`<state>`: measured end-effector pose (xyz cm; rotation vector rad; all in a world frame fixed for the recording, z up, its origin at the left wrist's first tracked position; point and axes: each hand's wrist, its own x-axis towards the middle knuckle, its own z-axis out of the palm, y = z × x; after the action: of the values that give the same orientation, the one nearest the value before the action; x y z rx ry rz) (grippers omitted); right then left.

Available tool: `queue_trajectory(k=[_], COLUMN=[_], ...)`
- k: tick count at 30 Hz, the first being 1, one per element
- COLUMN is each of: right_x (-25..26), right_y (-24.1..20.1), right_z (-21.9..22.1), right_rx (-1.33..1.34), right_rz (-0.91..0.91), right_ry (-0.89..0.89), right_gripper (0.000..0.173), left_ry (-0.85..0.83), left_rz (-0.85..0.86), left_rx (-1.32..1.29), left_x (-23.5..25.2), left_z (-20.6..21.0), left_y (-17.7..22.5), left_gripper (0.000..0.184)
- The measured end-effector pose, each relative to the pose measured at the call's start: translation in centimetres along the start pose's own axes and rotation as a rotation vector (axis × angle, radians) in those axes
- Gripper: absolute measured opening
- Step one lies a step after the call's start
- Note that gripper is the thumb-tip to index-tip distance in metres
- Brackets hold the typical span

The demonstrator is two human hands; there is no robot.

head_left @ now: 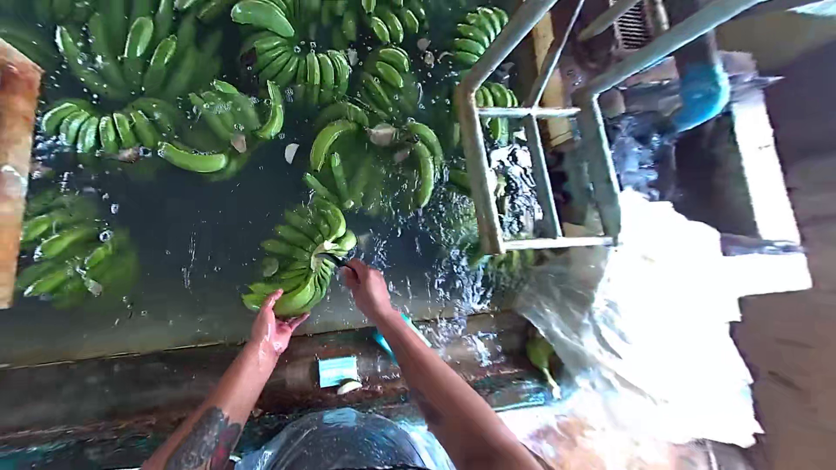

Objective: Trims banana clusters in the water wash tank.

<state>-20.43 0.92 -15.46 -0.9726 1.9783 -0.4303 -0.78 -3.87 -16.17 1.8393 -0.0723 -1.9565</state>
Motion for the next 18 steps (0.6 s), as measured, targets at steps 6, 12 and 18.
queue_trajectory(k=[6,12,18], right_x=[-0.8,-9.0,-8.1], right_y=[0.2,10.1,13.9], right_z=[2.5,-3.5,1.7], right_rx=[0.274,0.572,0.002], right_rz=[0.097,0.206,0.125], right_ry=[-0.311,-0.100,0.412], right_gripper=[0.037,0.030,0.041], left_ry=[0.072,0.066,-0.182], left_rz=[0.116,0.964,0.872], left_rx=[0.027,0.982,1.948], left_x=[1.0,3.1,8.7], left_z=[0.2,-4.3,1.6], left_y=[-0.9,2.0,-0.4], left_gripper=[0.048,0.093,0.071])
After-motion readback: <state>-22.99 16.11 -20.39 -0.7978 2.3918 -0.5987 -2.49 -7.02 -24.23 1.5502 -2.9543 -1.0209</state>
